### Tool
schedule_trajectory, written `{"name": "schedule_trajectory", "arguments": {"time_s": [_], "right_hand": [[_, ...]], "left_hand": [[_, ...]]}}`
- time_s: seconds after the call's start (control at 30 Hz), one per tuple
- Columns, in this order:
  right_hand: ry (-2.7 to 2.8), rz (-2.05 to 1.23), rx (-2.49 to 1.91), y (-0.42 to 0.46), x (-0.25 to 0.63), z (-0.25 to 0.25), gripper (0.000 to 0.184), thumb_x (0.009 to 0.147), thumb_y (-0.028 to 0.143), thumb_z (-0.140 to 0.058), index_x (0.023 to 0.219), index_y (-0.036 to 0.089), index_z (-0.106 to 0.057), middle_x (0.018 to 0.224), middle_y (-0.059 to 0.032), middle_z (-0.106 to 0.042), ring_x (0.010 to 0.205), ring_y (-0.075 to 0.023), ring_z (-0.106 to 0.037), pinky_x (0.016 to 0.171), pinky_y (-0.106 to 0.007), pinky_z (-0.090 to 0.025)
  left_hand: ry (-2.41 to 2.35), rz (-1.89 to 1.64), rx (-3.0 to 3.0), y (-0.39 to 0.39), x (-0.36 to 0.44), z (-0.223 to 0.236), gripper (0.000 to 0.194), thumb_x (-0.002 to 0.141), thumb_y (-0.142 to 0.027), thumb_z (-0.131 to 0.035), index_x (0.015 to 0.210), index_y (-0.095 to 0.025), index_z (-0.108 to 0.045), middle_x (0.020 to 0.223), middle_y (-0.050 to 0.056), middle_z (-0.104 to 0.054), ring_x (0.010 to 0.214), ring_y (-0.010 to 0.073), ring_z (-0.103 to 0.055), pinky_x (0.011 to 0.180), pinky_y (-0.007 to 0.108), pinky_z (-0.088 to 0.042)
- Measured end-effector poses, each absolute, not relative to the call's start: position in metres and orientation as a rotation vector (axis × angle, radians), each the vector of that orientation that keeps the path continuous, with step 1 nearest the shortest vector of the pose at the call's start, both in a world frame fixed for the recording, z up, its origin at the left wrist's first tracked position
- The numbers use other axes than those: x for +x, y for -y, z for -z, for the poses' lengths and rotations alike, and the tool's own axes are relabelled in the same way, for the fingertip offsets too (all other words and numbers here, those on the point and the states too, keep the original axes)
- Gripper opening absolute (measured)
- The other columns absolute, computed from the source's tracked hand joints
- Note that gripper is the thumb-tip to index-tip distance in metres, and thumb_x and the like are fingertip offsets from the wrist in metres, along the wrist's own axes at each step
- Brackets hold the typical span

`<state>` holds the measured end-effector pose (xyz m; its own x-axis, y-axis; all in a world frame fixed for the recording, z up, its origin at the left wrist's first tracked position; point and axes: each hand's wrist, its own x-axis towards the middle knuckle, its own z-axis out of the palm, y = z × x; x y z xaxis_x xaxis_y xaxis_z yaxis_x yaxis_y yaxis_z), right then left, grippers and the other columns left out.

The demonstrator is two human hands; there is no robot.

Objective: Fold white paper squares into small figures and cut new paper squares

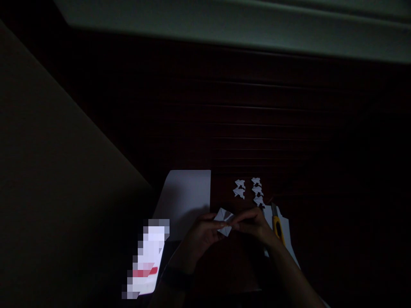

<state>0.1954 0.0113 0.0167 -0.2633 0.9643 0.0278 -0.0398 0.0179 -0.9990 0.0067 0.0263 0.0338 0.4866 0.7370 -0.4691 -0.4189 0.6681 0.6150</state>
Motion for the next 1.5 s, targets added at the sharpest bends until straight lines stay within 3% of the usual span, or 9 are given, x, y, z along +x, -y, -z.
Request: {"name": "schedule_trajectory", "arguments": {"time_s": [0.33, 0.53, 0.83, 1.03, 1.27, 1.5], "right_hand": [[1.4, -1.415, -0.982, -0.012, 0.194, -0.02, 0.01, 0.072, 0.027, -0.069, 0.077, 0.02, -0.075, 0.077, -0.0041, -0.068, 0.074, -0.0187, -0.06, 0.067, -0.028, -0.045], [1.356, -1.401, -1.028, -0.01, 0.195, -0.015, 0.01, 0.074, 0.024, -0.065, 0.077, 0.02, -0.074, 0.077, -0.0037, -0.069, 0.076, -0.0194, -0.061, 0.069, -0.028, -0.045], [1.413, -1.387, -0.979, -0.013, 0.192, -0.022, 0.01, 0.076, 0.024, -0.066, 0.078, 0.019, -0.074, 0.077, -0.0038, -0.068, 0.075, -0.0179, -0.06, 0.068, -0.027, -0.043], [1.315, -1.417, -0.975, -0.012, 0.193, -0.019, 0.015, 0.078, 0.024, -0.065, 0.089, 0.018, -0.071, 0.088, -0.0064, -0.068, 0.086, -0.0216, -0.061, 0.077, -0.031, -0.044], [1.242, -1.279, -1.213, -0.013, 0.173, -0.015, 0.022, 0.086, 0.037, -0.056, 0.08, 0.017, -0.06, 0.07, -0.0018, -0.062, 0.067, -0.0145, -0.056, 0.064, -0.025, -0.042], [1.326, -1.098, -1.34, -0.011, 0.161, -0.01, 0.027, 0.088, 0.038, -0.05, 0.075, 0.018, -0.058, 0.067, 0.0001, -0.059, 0.064, -0.0136, -0.053, 0.06, -0.024, -0.04]], "left_hand": [[-0.719, -0.781, 0.405, -0.024, 0.009, -0.027, 0.014, 0.062, -0.01, -0.071, 0.075, -0.015, -0.07, 0.082, 0.007, -0.07, 0.075, 0.0195, -0.063, 0.068, 0.031, -0.047], [-0.729, -0.743, 0.483, -0.023, 0.009, -0.029, 0.02, 0.065, -0.011, -0.072, 0.085, -0.013, -0.071, 0.086, 0.008, -0.07, 0.078, 0.0193, -0.064, 0.072, 0.031, -0.048], [-0.937, -0.801, 0.537, -0.021, 0.014, -0.025, 0.027, 0.062, -0.024, -0.079, 0.085, -0.013, -0.07, 0.085, 0.009, -0.069, 0.076, 0.0202, -0.064, 0.064, 0.029, -0.049], [-0.927, -0.861, 0.668, -0.024, 0.013, -0.027, 0.026, 0.067, -0.027, -0.075, 0.088, -0.013, -0.069, 0.082, 0.008, -0.069, 0.072, 0.0188, -0.064, 0.06, 0.026, -0.047], [-0.978, -1.024, 0.763, -0.029, 0.014, -0.01, 0.027, 0.07, -0.031, -0.072, 0.088, -0.012, -0.068, 0.082, 0.008, -0.069, 0.07, 0.0191, -0.064, 0.06, 0.026, -0.049], [-1.025, -1.052, 0.807, -0.029, 0.014, -0.006, 0.028, 0.068, -0.032, -0.073, 0.086, -0.011, -0.069, 0.08, 0.009, -0.07, 0.068, 0.0189, -0.064, 0.059, 0.026, -0.049]]}}
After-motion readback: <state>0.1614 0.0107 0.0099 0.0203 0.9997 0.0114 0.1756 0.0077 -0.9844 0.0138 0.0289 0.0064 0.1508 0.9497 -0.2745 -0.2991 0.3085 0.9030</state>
